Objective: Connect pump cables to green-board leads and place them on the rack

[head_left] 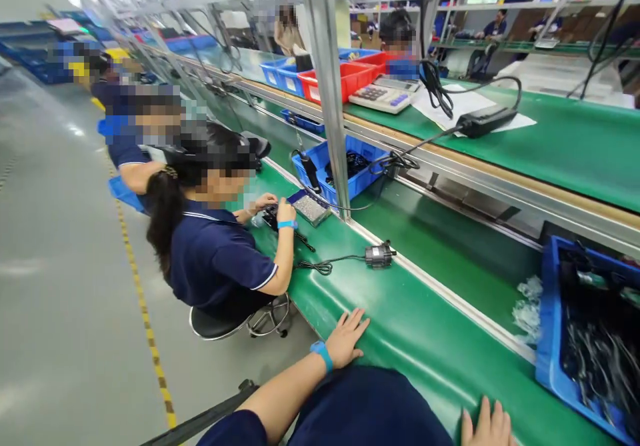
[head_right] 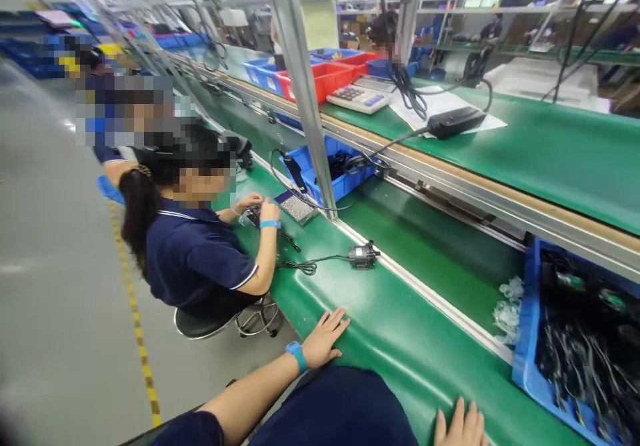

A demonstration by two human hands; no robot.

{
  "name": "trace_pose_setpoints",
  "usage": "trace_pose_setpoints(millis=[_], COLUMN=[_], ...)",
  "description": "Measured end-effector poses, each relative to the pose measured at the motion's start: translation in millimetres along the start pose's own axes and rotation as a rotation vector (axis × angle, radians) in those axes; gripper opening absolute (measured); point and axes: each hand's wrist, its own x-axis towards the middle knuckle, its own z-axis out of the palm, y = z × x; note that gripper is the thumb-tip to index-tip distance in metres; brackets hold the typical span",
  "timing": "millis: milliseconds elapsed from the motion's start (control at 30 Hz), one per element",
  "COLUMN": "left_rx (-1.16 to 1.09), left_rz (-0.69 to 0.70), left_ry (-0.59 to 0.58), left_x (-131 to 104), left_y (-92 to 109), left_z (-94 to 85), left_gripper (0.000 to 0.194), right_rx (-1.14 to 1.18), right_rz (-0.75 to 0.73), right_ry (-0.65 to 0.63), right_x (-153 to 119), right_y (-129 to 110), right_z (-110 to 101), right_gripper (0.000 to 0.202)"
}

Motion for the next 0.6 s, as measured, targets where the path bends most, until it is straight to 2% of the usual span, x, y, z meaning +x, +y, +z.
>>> trace_pose_setpoints(millis=[67,133,200,267,433,600], left_rx=[0.08,0.147,0.185,0.201,0.154,0.1], left_rz=[-0.009,-0.028,-0.027,-0.026,-0.053,-0.083], left_ry=[0.054,0.146,0.179,0.153,0.049,0.004], left_x=[-9.2,-12.7,-11.7,-9.9,-10.6,-10.7], left_y=[-4.7,-9.2,-12.1,-10.8,1.0,6.2], left_z=[11.8,23.9,32.8,36.1,23.3,12.4], left_gripper=[0.092,0.089,0.088,0.089,0.091,0.093], right_rx=[-0.093,-0.154,-0.191,-0.209,-0.217,-0.206], right_rz=[-0.028,0.005,0.032,0.032,-0.017,-0.058], right_ry=[-0.136,-0.187,-0.191,-0.179,-0.133,-0.11], right_x=[16.4,31.7,43.6,49.5,50.5,52.0], right_y=[-16.8,-24.9,-26.6,-26.3,-26.9,-29.7], right_z=[-6.1,-3.7,2.6,7.9,7.7,2.1], right_gripper=[0.081,0.083,0.081,0.079,0.079,0.081])
